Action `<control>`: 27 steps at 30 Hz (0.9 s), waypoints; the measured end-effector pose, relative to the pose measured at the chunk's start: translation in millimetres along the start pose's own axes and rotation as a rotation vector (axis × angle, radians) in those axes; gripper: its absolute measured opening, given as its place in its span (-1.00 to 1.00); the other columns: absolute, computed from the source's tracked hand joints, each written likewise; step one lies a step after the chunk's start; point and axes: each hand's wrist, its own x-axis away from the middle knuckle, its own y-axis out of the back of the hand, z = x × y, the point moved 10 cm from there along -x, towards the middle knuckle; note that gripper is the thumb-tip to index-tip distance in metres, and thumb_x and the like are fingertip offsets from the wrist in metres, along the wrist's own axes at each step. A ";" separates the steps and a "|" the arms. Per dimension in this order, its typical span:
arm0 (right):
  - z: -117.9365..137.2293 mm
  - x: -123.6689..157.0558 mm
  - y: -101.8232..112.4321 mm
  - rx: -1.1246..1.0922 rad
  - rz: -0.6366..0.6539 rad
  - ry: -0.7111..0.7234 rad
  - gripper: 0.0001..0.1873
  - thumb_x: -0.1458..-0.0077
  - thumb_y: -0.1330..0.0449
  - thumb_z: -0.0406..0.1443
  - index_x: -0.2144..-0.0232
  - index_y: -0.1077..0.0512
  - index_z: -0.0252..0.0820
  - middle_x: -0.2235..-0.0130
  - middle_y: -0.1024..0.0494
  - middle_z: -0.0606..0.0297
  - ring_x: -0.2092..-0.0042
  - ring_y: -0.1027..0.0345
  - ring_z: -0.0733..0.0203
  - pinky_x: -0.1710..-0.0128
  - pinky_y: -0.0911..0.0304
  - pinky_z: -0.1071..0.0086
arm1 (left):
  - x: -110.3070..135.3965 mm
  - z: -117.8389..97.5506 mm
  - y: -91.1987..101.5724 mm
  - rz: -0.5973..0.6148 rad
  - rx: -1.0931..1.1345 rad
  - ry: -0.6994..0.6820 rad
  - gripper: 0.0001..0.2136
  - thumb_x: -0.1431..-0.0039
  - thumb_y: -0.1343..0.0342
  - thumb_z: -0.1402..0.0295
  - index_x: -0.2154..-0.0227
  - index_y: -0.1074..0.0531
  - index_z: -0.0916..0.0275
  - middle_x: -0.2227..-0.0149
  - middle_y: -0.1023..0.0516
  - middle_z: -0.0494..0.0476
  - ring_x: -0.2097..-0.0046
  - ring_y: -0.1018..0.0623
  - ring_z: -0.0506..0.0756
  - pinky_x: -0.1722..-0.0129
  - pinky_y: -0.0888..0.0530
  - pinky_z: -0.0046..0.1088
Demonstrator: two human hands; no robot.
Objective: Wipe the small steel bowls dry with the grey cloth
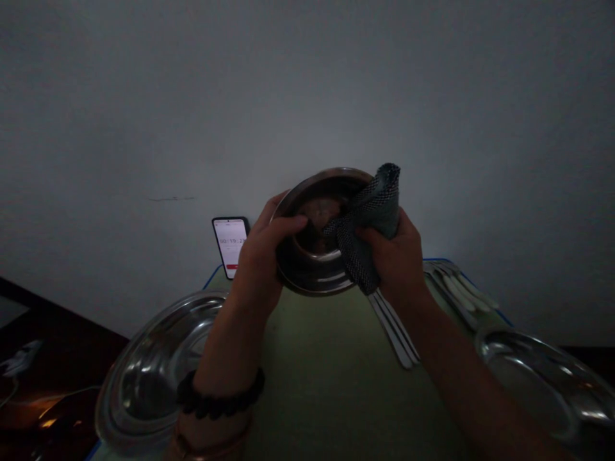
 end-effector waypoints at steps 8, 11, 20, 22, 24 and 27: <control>3.8 1.0 -1.0 -0.016 0.004 0.013 -0.71 0.13 -0.17 -0.33 0.25 -0.35 -0.12 0.27 -0.46 0.31 0.30 -0.32 0.21 0.26 -0.33 0.26 | 1.7 -4.4 -2.4 0.030 -0.020 -0.061 -0.80 0.05 -0.08 0.36 0.30 -0.48 0.15 0.35 -0.54 0.00 0.14 -0.52 0.13 0.21 -0.45 -0.41; 1.5 0.5 -1.2 -0.033 0.007 -0.002 -0.70 0.14 -0.18 -0.32 0.24 -0.36 -0.12 0.26 -0.47 0.31 0.28 -0.33 0.20 0.24 -0.33 0.24 | 0.5 0.4 -1.1 0.008 0.034 -0.053 -0.75 0.06 -0.08 0.37 0.26 -0.48 0.16 0.32 -0.55 -0.01 0.16 -0.52 0.10 0.19 -0.44 -0.42; -2.1 -0.3 0.1 -0.111 -0.018 -0.019 -0.72 0.17 -0.22 -0.33 0.29 -0.39 -0.15 0.33 -0.45 0.36 0.33 -0.30 0.24 0.29 -0.30 0.27 | 1.0 0.7 -1.7 0.006 0.086 -0.038 -0.75 0.08 -0.10 0.40 0.27 -0.48 0.20 0.35 -0.53 0.01 0.24 -0.52 0.09 0.25 -0.44 -0.44; -2.0 -0.6 0.0 -0.118 -0.019 -0.019 -0.72 0.18 -0.22 -0.34 0.30 -0.39 -0.15 0.34 -0.45 0.35 0.34 -0.29 0.25 0.30 -0.30 0.27 | 1.2 -0.9 -1.5 0.009 0.092 -0.074 -0.77 0.08 -0.10 0.40 0.29 -0.49 0.20 0.41 -0.51 0.00 0.27 -0.52 0.07 0.27 -0.43 -0.46; -1.8 -0.7 0.6 -0.106 -0.023 -0.019 -0.73 0.17 -0.22 -0.35 0.31 -0.39 -0.15 0.35 -0.44 0.35 0.35 -0.29 0.25 0.32 -0.29 0.28 | 1.6 -1.0 -1.1 0.013 0.067 -0.100 -0.77 0.07 -0.10 0.39 0.28 -0.50 0.18 0.43 -0.50 -0.01 0.29 -0.52 0.07 0.29 -0.43 -0.46; -0.5 -0.6 1.0 -0.071 -0.020 -0.012 -0.75 0.16 -0.21 -0.34 0.32 -0.38 -0.15 0.35 -0.44 0.34 0.35 -0.29 0.24 0.33 -0.29 0.27 | 2.7 -2.1 0.1 0.010 0.024 -0.128 -0.76 0.06 -0.11 0.39 0.26 -0.50 0.18 0.42 -0.51 0.00 0.28 -0.52 0.08 0.30 -0.44 -0.45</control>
